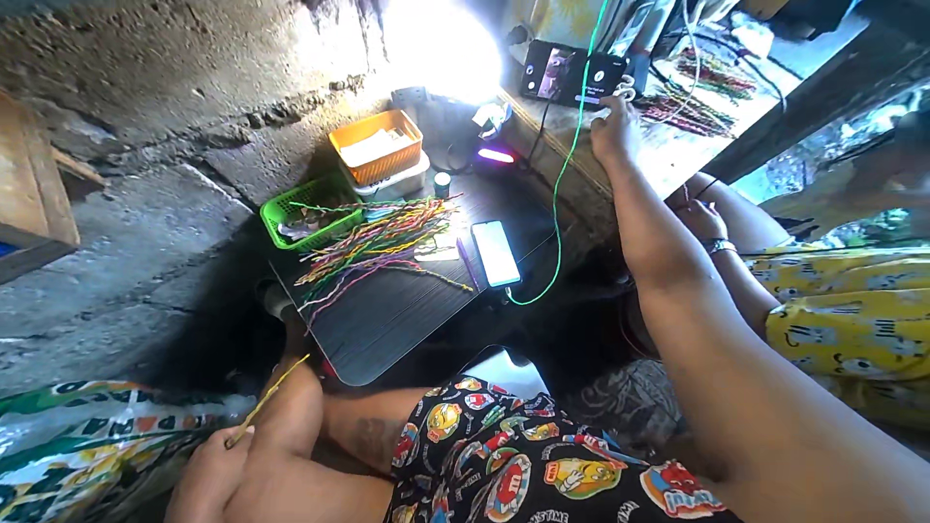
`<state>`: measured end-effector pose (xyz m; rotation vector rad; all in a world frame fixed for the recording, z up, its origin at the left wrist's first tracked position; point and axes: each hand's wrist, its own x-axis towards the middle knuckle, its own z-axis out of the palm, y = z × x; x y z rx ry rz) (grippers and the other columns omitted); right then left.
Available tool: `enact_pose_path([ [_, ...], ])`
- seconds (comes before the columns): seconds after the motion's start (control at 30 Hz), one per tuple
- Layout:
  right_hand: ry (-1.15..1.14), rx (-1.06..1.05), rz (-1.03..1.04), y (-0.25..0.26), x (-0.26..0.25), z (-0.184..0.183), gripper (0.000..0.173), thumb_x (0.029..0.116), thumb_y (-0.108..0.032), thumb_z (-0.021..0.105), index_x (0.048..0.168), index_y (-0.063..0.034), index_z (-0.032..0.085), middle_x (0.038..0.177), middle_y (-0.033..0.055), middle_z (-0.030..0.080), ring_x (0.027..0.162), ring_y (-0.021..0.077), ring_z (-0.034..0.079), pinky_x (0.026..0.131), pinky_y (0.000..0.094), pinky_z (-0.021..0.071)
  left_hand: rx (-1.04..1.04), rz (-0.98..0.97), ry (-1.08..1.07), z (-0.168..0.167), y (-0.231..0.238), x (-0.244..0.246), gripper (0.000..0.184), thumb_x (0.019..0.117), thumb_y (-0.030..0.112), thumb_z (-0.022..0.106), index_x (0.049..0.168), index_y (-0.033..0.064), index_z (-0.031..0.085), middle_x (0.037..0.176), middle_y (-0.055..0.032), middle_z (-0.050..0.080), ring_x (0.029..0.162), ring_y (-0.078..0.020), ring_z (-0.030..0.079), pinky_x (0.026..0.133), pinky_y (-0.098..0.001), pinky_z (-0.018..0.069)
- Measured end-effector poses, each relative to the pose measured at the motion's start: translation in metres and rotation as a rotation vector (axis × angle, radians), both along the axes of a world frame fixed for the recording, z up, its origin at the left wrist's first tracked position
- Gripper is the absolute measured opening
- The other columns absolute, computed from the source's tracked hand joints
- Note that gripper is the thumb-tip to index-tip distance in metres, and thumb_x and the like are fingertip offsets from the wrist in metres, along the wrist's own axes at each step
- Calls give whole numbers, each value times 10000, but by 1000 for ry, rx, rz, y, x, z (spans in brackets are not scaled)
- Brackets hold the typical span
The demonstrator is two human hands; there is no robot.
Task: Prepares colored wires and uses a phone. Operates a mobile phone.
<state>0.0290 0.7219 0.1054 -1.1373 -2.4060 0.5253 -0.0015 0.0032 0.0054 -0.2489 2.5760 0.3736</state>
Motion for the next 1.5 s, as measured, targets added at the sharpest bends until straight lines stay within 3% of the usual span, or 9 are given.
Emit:
enact_pose_path([
  [0.4,-16,-44,-17,-17,4,11,438,1033,-162,471,1462,-92,525,1444,209,554,1336,385,532,1090,588,409,-18,20,-16,-6,-9,-1,495,1080,353,480,1293,-83,578,1271,-350,596,1252,-493,549,1040,-657,402],
  [0.6,-69,-43,24,-31,7,17,451,1041,-155,454,1478,-52,499,1458,245,533,1381,397,490,1132,574,367,10,50,2,11,7,5,482,1088,350,474,1315,-63,575,1288,-341,591,1264,-488,539,1049,-669,376],
  [0.87,-66,41,32,1,-3,0,438,1007,-159,474,1432,-94,557,1449,172,558,1362,324,514,1126,522,389,25,58,13,9,-1,4,483,1080,348,497,1326,-63,561,1313,-341,571,1276,-486,525,1050,-662,378],
  [1.03,-64,19,18,-16,0,12,437,1021,-146,474,1449,-77,538,1437,209,557,1355,356,515,1123,531,387,48,67,19,17,9,7,455,1068,307,537,1334,-61,569,1309,-331,585,1273,-484,533,1057,-659,377],
  [1.2,-78,43,26,-24,5,12,423,1033,-211,489,1434,-95,561,1430,226,560,1360,421,498,1098,640,372,65,26,49,7,12,-4,398,1046,314,582,1267,-12,638,1247,-281,639,1225,-444,579,1039,-639,413],
  [1.3,-69,78,89,-19,2,5,411,1035,-157,493,1431,-70,557,1423,256,552,1324,436,529,1076,625,411,84,-7,56,4,6,-3,375,1046,292,582,1241,-20,656,1227,-294,647,1217,-463,582,1039,-650,410],
  [1.5,-55,155,177,-3,-5,-3,409,1024,-115,523,1425,-42,562,1394,295,557,1342,474,495,1096,618,391,97,-10,82,-2,-10,2,358,1050,269,577,1213,-35,670,1204,-295,656,1195,-449,596,1041,-642,407],
])
